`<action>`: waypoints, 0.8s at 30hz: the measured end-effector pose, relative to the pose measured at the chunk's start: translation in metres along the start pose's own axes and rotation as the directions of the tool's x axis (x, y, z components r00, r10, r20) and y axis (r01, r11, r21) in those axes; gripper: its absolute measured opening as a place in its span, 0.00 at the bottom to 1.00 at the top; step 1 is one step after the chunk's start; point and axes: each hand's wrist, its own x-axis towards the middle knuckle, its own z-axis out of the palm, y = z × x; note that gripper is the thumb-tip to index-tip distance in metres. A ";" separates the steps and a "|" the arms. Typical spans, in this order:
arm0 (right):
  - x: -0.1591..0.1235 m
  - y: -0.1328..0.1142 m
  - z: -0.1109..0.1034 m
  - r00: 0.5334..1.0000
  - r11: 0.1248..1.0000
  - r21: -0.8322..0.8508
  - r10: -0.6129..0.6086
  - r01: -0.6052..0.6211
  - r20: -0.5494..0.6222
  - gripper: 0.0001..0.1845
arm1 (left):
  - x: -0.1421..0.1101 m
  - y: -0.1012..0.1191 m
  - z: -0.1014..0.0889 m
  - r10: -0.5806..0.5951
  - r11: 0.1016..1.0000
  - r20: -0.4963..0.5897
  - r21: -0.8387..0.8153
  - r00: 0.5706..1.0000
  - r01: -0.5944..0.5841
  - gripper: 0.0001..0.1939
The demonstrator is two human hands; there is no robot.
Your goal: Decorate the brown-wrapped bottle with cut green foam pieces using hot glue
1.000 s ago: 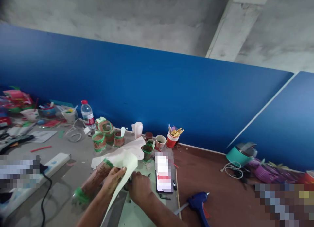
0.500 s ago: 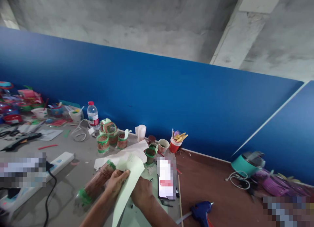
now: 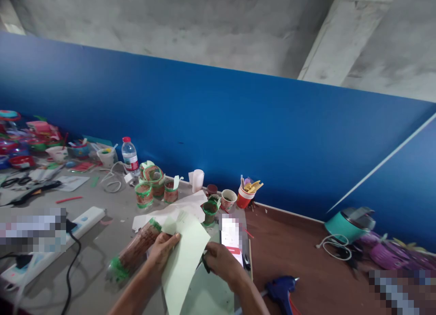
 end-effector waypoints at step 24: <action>-0.016 0.033 -0.015 0.978 0.697 0.702 0.000 0.149 -0.207 0.27 | -0.002 -0.008 0.011 -0.088 0.994 0.225 0.084 0.970 0.071 0.28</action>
